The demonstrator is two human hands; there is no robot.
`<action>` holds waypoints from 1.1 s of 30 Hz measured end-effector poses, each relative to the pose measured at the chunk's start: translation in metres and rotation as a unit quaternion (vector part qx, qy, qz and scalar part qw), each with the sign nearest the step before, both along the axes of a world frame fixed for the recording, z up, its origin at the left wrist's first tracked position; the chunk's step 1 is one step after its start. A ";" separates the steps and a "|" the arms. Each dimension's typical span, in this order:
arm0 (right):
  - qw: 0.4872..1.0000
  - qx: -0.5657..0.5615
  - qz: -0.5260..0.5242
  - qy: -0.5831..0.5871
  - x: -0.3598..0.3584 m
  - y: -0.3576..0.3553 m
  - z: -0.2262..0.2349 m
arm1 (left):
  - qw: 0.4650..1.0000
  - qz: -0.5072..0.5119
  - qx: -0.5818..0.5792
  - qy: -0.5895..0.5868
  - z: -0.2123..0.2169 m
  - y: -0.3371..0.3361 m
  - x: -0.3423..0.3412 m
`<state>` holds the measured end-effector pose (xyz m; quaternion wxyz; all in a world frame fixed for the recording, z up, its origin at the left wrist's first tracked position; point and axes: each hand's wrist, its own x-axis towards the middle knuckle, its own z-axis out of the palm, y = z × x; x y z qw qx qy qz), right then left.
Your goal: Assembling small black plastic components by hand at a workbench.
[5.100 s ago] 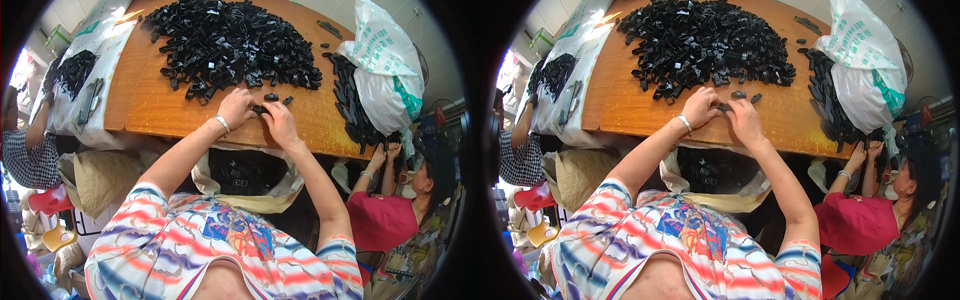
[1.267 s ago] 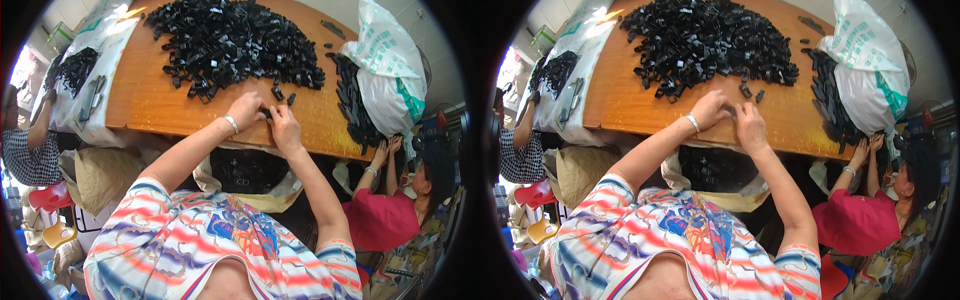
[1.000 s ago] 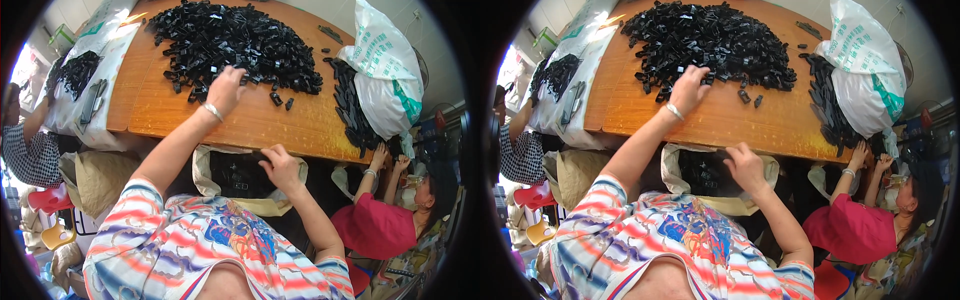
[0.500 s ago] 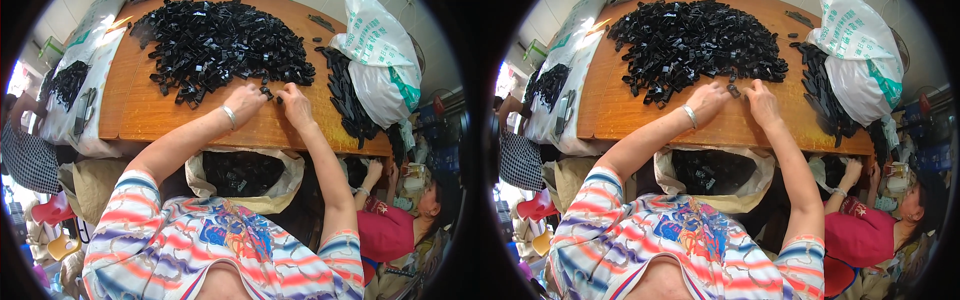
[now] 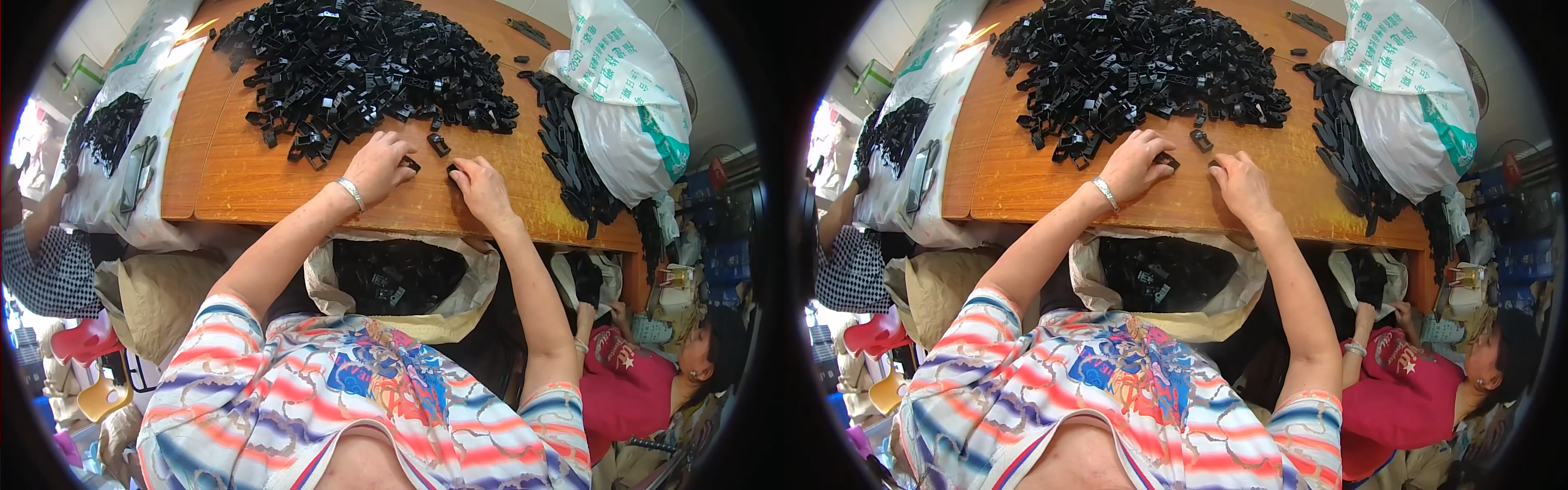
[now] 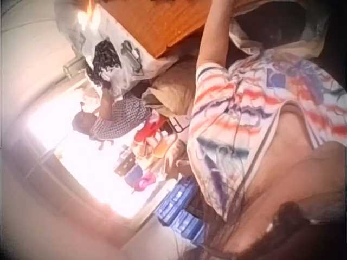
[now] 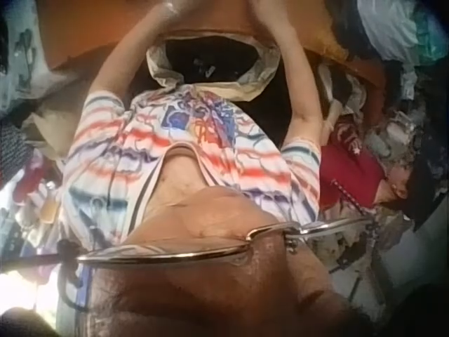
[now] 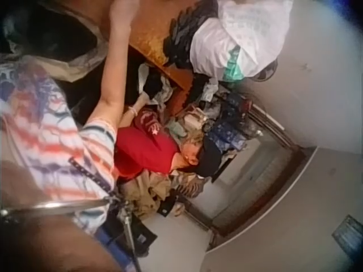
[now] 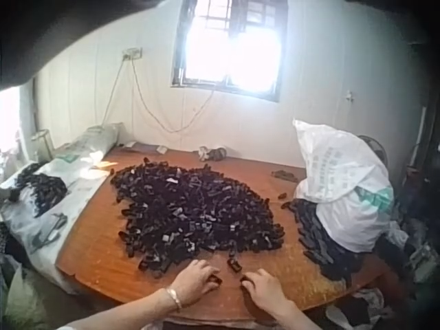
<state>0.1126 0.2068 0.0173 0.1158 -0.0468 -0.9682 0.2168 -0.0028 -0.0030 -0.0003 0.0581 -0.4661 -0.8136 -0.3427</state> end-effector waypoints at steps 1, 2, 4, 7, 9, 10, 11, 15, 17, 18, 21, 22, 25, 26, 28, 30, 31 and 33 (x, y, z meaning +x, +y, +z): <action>1.000 -0.005 -0.011 0.018 0.002 -0.002 0.000 | 1.000 -0.006 -0.007 -0.008 -0.002 -0.001 0.001; 1.000 -0.005 -0.012 0.017 0.003 -0.003 -0.001 | 1.000 -0.012 -0.013 -0.016 -0.004 -0.002 0.001; 0.999 0.033 -0.001 0.005 0.003 -0.007 -0.002 | 1.000 -0.008 -0.014 -0.018 -0.008 -0.004 0.000; 0.999 -0.028 -0.028 -0.025 0.004 -0.015 0.000 | 1.000 -0.013 -0.019 -0.012 -0.011 -0.003 0.001; 0.996 -0.072 -0.039 -0.035 0.005 -0.018 0.000 | 1.000 -0.020 -0.022 -0.006 -0.011 -0.003 0.004; 0.991 -0.116 -0.051 -0.045 0.006 -0.020 0.001 | 1.000 -0.020 -0.010 -0.003 -0.010 -0.003 0.005; 0.991 -0.116 -0.050 -0.046 0.009 -0.021 0.006 | 1.000 -0.020 0.002 0.000 -0.009 -0.004 0.006; 0.993 0.107 0.046 0.025 0.013 -0.019 0.019 | 1.000 0.011 0.026 -0.002 -0.008 -0.012 0.005; 0.987 0.120 0.092 0.053 0.014 -0.013 0.011 | 1.000 0.021 -0.008 -0.016 -0.008 -0.012 0.003; 0.989 0.101 0.098 0.037 0.012 -0.013 0.009 | 1.000 0.023 -0.007 -0.016 -0.008 -0.012 0.003; 0.995 0.028 0.091 0.025 0.007 -0.016 0.006 | 0.999 0.023 -0.018 -0.033 -0.009 -0.011 0.004; 0.996 -0.027 0.078 0.029 0.005 -0.020 0.007 | 0.999 0.017 -0.022 -0.036 -0.007 -0.011 0.004; 0.991 -0.074 0.077 0.085 -0.007 -0.044 0.010 | 0.998 0.017 -0.028 -0.045 -0.006 -0.011 0.005; 0.991 -0.063 0.082 0.089 -0.011 -0.048 0.006 | 0.998 0.022 -0.028 -0.049 -0.006 -0.011 0.006; 0.990 -0.046 0.086 0.097 -0.015 -0.051 0.000 | 0.999 0.020 -0.021 -0.046 -0.009 -0.010 0.005; 0.990 -0.030 0.093 0.103 -0.016 -0.053 -0.001 | 0.999 0.020 -0.013 -0.044 -0.009 -0.009 0.005; 0.990 -0.014 0.097 0.098 -0.016 -0.054 0.001 | 0.998 0.020 -0.023 -0.059 -0.008 -0.009 0.005; 0.990 0.002 0.103 0.092 -0.015 -0.056 0.005 | 0.997 0.020 -0.032 -0.074 -0.006 -0.009 0.005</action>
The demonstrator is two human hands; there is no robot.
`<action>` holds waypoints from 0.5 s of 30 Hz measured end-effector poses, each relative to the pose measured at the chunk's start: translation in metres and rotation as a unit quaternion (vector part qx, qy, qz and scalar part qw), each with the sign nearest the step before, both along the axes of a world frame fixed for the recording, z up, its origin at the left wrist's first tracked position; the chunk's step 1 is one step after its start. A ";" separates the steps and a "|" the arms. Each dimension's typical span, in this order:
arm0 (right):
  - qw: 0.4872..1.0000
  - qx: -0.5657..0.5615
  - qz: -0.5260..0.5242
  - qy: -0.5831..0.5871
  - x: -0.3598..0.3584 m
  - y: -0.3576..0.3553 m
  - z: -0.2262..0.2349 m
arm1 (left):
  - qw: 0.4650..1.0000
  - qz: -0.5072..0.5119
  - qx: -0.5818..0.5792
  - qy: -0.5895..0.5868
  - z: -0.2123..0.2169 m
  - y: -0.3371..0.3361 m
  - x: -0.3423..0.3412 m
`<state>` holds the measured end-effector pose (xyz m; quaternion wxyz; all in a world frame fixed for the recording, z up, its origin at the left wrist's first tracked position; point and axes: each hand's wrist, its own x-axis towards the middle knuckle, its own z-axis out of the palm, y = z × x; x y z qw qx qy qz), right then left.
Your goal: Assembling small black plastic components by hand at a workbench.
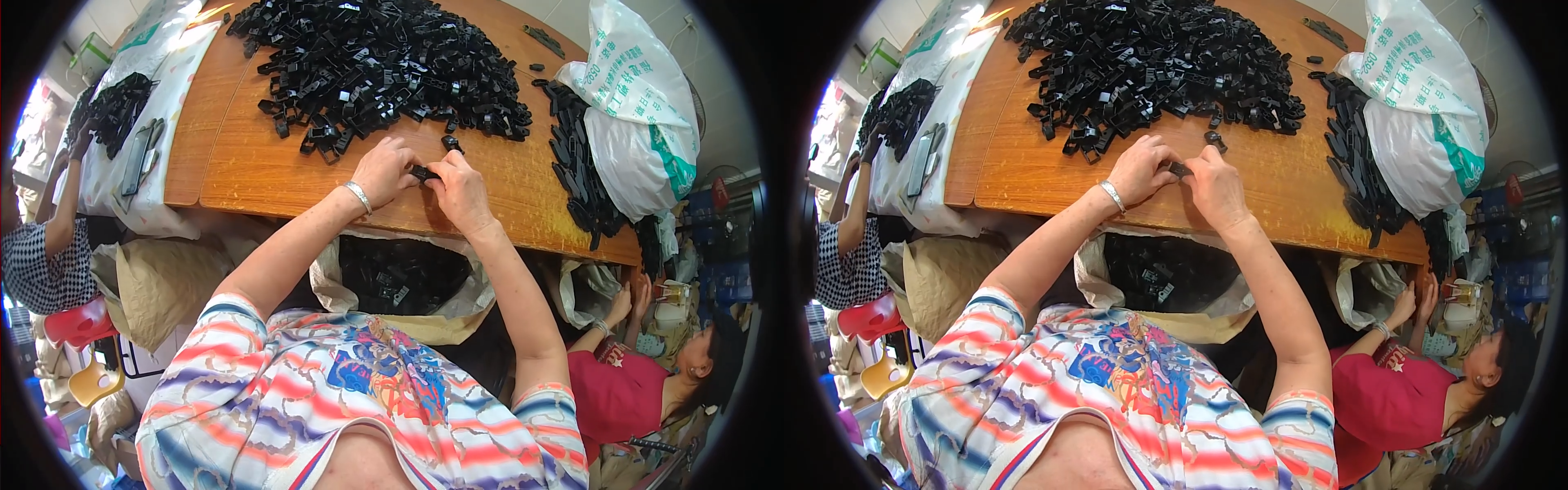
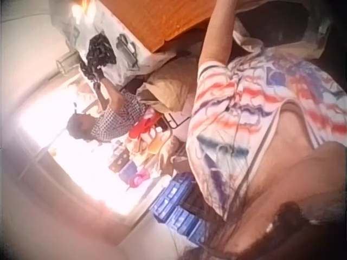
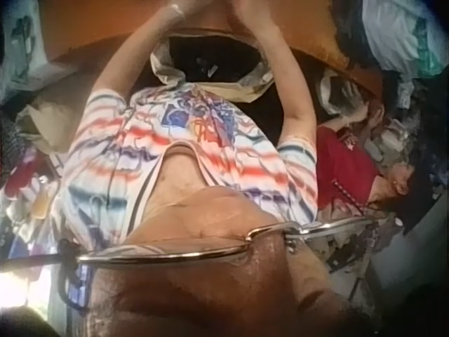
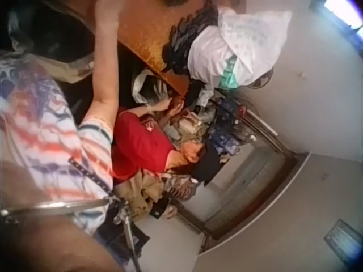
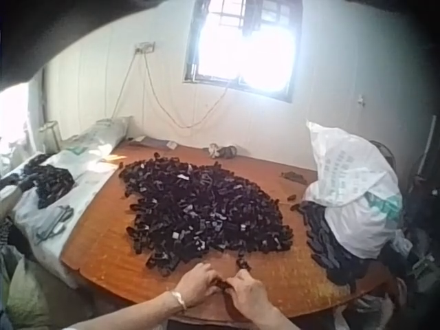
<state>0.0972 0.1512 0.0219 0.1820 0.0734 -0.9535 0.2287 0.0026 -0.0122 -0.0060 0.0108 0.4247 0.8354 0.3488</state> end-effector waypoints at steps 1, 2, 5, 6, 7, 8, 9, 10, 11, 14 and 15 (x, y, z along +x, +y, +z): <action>1.000 0.002 -0.002 -0.009 0.000 -0.001 0.001 | 1.000 0.003 -0.003 -0.004 0.001 0.000 0.000; 1.000 0.004 -0.004 -0.019 0.001 -0.002 0.002 | 1.000 0.006 -0.006 -0.009 0.001 0.000 0.001; 1.000 0.007 -0.024 -0.017 0.008 -0.008 0.001 | 1.000 -0.005 0.003 0.000 -0.001 0.000 0.002; 1.000 0.007 -0.024 -0.019 0.009 -0.008 0.001 | 1.000 -0.005 0.002 -0.002 -0.001 0.000 0.001; 1.000 0.006 -0.023 -0.005 0.010 -0.008 0.000 | 1.000 -0.007 0.001 -0.007 -0.001 0.000 0.000; 1.000 0.004 -0.023 0.010 0.011 -0.008 -0.001 | 1.000 -0.010 -0.001 -0.012 -0.001 0.000 0.000; 1.000 0.004 -0.024 0.008 0.011 -0.007 -0.002 | 1.000 -0.011 -0.001 -0.013 -0.001 0.001 0.000; 0.999 -0.009 -0.032 0.009 0.011 -0.007 -0.003 | 1.000 -0.010 -0.001 -0.012 -0.002 0.001 0.000; 0.999 -0.021 -0.041 0.009 0.011 -0.006 -0.005 | 1.000 -0.009 0.000 -0.010 -0.002 0.002 0.000; 0.999 -0.027 -0.030 0.015 0.009 -0.004 -0.009 | 1.000 -0.010 0.020 0.017 -0.007 0.001 -0.001; 0.999 -0.028 -0.030 0.014 0.009 -0.005 -0.008 | 1.000 -0.010 0.020 0.016 -0.006 0.001 -0.001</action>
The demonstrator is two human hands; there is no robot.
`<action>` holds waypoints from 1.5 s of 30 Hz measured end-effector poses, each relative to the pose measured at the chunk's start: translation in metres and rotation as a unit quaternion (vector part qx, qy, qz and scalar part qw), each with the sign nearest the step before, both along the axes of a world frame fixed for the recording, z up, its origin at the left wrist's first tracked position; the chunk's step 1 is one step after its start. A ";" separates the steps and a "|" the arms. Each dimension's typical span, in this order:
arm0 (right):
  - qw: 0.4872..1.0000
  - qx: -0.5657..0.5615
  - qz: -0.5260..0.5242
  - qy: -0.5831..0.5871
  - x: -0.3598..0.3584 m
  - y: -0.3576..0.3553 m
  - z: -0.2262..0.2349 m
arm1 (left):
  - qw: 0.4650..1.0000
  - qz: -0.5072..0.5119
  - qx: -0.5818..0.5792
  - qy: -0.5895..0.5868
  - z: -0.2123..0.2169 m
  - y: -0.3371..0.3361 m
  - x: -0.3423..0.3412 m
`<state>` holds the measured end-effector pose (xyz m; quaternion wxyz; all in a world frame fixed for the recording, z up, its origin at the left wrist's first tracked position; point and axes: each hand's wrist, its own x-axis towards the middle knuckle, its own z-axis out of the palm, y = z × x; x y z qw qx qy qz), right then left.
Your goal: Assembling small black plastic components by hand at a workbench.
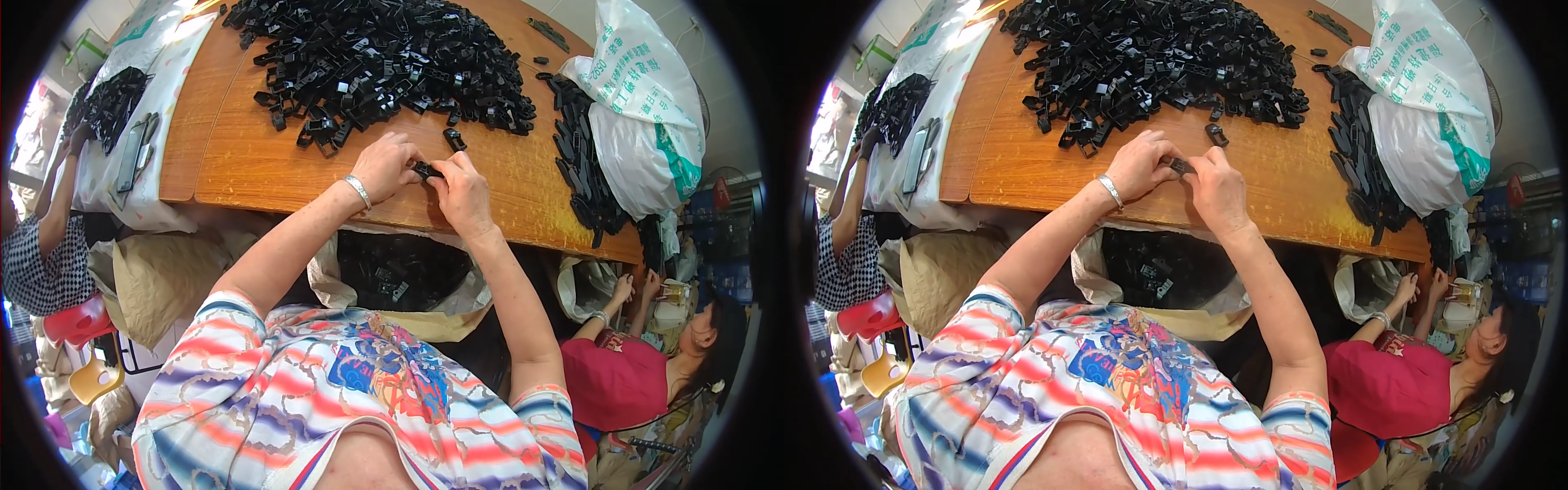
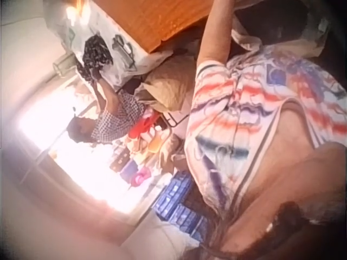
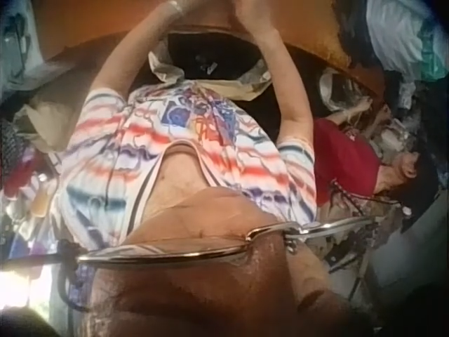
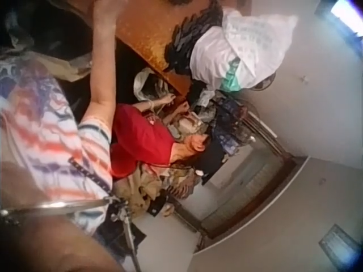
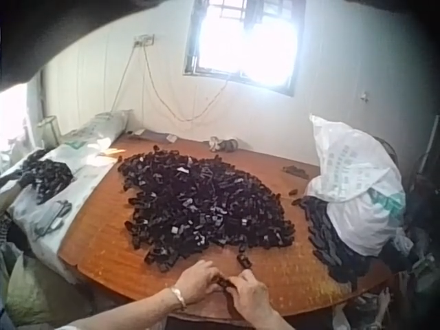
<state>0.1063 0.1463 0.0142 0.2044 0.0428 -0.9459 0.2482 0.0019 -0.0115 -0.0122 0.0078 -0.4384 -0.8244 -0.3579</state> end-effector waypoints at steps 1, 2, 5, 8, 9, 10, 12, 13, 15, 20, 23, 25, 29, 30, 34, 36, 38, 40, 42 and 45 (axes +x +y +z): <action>0.999 0.024 0.000 -0.022 0.000 -0.001 0.003 | 1.000 0.002 -0.010 -0.010 0.002 0.000 0.000; 0.998 0.048 0.000 -0.044 0.000 -0.003 0.006 | 1.000 0.005 -0.019 -0.019 0.003 -0.001 0.000; 0.994 0.104 0.013 0.042 0.005 -0.006 -0.008 | 1.000 0.003 -0.015 -0.016 0.005 0.000 0.000; 0.990 0.132 0.020 0.036 0.004 -0.003 -0.006 | 1.000 0.006 -0.006 -0.013 0.005 0.002 0.001; 0.990 0.138 0.019 0.029 0.004 -0.003 -0.006 | 0.999 0.007 -0.021 -0.024 0.009 0.003 0.001; 0.989 0.141 0.015 0.035 0.004 -0.003 -0.007 | 1.000 0.004 -0.019 -0.017 0.008 0.002 0.001; 0.977 0.211 0.017 0.004 -0.001 -0.003 -0.015 | 1.000 0.015 0.000 0.013 -0.003 0.001 -0.001; 0.969 0.244 0.000 0.027 0.000 -0.008 -0.021 | 1.000 0.018 -0.002 0.004 -0.003 0.001 0.001; 0.969 0.244 -0.008 0.029 0.003 -0.008 -0.024 | 1.000 0.015 -0.007 0.007 -0.003 0.003 0.003; 0.990 0.138 0.003 -0.023 0.028 -0.003 -0.013 | 0.968 -0.172 -0.099 -0.152 0.014 -0.002 -0.018; 0.994 0.079 -0.002 -0.074 0.074 -0.020 0.000 | 0.980 -0.140 -0.046 -0.133 0.017 0.004 -0.023; 0.994 0.061 0.038 -0.086 0.098 -0.032 0.002 | 0.986 -0.014 -0.011 -0.164 0.022 0.023 -0.018; 0.992 0.039 0.059 -0.106 0.100 -0.028 0.000 | 0.986 0.124 -0.040 -0.100 0.026 0.070 -0.009; 0.994 0.034 0.029 -0.104 0.087 -0.014 0.004 | 0.987 0.122 -0.041 -0.100 0.024 0.079 -0.010; 0.994 0.045 -0.101 -0.022 0.013 0.067 0.007 | 0.983 0.163 -0.073 -0.027 0.009 0.102 -0.017; 0.987 0.044 -0.153 0.008 -0.026 0.098 0.003 | 0.984 0.158 -0.074 -0.039 0.006 0.105 -0.019; 0.979 0.060 -0.194 -0.006 -0.054 0.106 0.008 | 0.984 0.152 -0.081 -0.040 0.008 0.106 -0.018; 0.973 0.083 -0.213 -0.034 -0.075 0.100 0.016 | 0.983 0.155 -0.093 -0.039 0.013 0.104 -0.017; 0.971 0.097 -0.216 -0.045 -0.090 0.101 0.009 | 0.981 0.132 -0.135 -0.048 0.020 0.105 -0.015; 0.968 0.124 -0.215 -0.033 -0.096 0.108 -0.010 | 0.982 0.101 -0.146 -0.066 0.024 0.106 -0.012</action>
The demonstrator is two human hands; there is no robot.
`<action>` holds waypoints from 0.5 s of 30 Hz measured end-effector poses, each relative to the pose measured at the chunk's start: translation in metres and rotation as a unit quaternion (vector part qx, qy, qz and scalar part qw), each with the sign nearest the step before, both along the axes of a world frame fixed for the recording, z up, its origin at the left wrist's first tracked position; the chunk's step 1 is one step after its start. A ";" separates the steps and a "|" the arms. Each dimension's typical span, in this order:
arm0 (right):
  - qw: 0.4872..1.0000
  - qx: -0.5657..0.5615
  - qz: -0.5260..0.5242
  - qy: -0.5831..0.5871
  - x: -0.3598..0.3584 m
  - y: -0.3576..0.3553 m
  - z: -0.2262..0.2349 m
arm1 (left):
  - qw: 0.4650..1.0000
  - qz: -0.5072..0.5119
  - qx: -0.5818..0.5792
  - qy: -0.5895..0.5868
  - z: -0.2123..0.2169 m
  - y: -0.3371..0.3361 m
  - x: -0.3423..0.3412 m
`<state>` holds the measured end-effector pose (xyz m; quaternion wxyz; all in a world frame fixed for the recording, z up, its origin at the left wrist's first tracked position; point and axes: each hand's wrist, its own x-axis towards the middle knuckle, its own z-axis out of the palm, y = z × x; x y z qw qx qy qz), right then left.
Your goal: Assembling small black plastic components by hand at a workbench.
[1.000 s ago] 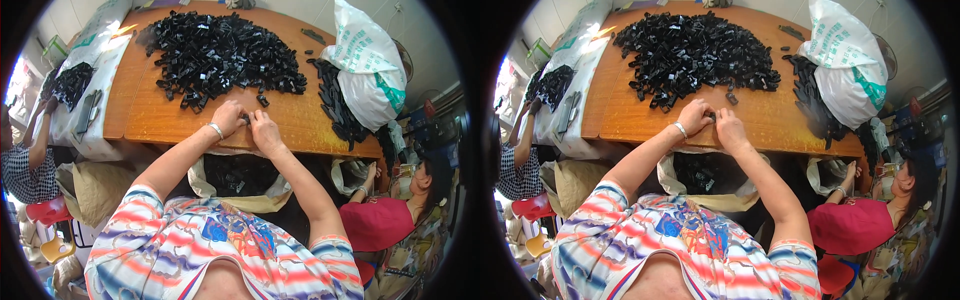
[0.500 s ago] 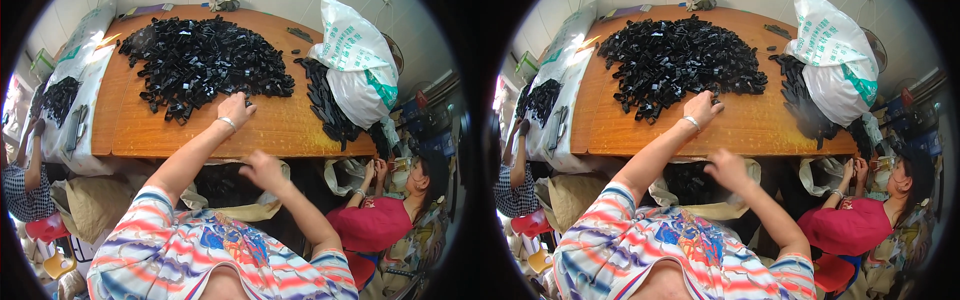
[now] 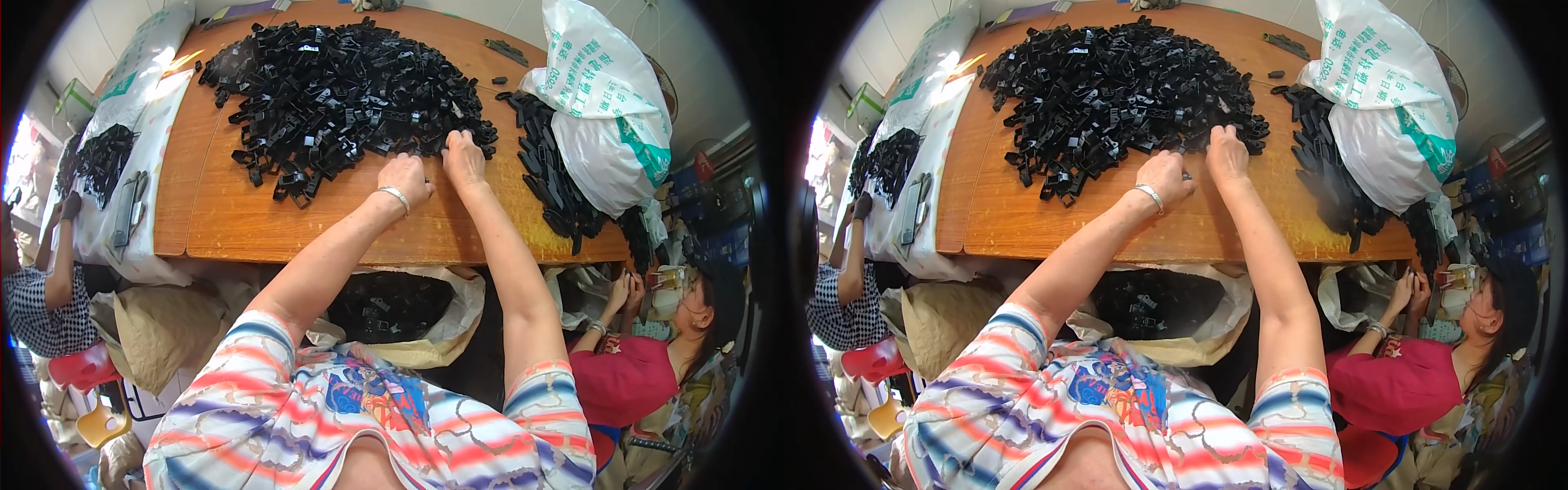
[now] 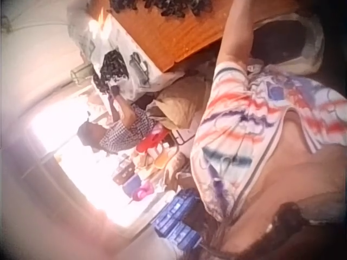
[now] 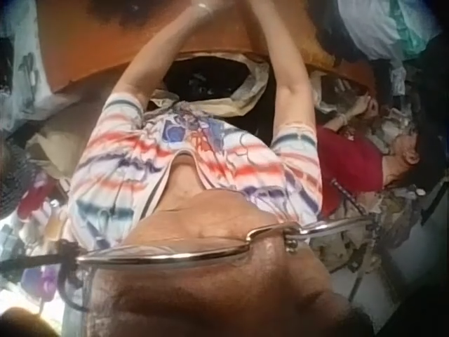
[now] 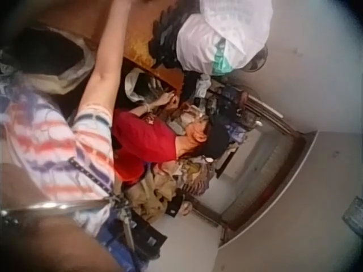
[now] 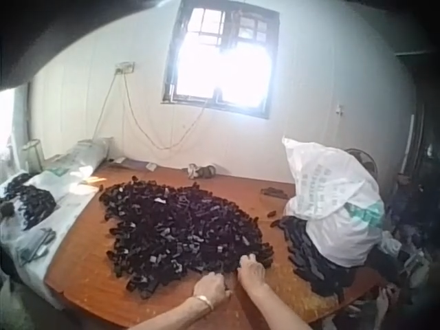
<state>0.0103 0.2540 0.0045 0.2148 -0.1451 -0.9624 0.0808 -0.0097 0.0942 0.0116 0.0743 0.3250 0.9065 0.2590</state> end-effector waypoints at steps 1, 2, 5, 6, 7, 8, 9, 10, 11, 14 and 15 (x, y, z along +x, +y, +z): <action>1.000 -0.016 0.007 0.002 0.004 -0.004 -0.003 | 1.000 -0.019 -0.011 -0.019 0.000 -0.002 -0.001; 0.999 -0.032 0.012 0.003 0.008 -0.006 -0.006 | 1.000 -0.017 -0.011 -0.020 0.000 -0.003 0.000; 0.986 -0.135 0.062 0.076 0.033 -0.001 -0.010 | 0.999 -0.028 0.030 -0.014 -0.003 -0.006 0.011; 0.961 -0.254 0.066 0.092 0.044 -0.001 -0.008 | 0.999 -0.030 0.040 -0.006 -0.004 -0.006 0.015; 0.939 -0.312 0.071 0.123 0.053 -0.002 -0.014 | 0.998 -0.033 0.051 0.002 -0.004 -0.004 0.018; 0.948 -0.294 0.067 0.099 0.067 0.000 -0.018 | 0.998 -0.036 0.053 0.004 -0.005 -0.004 0.022; 0.956 -0.277 0.064 0.074 0.082 -0.004 -0.016 | 0.997 -0.042 0.060 0.028 -0.006 -0.009 0.025; 0.953 -0.285 0.061 0.078 0.092 -0.010 -0.014 | 0.995 -0.048 0.066 0.051 -0.008 -0.013 0.027; 0.961 -0.258 0.064 0.072 0.101 -0.015 -0.010 | 0.995 -0.048 0.067 0.053 -0.009 -0.017 0.026; 0.970 -0.228 0.066 0.055 0.122 -0.023 -0.003 | 0.989 -0.029 0.050 0.138 -0.014 -0.030 0.028; 0.972 -0.216 0.075 0.056 0.126 -0.024 -0.005 | 0.988 -0.032 0.051 0.141 -0.012 -0.033 0.029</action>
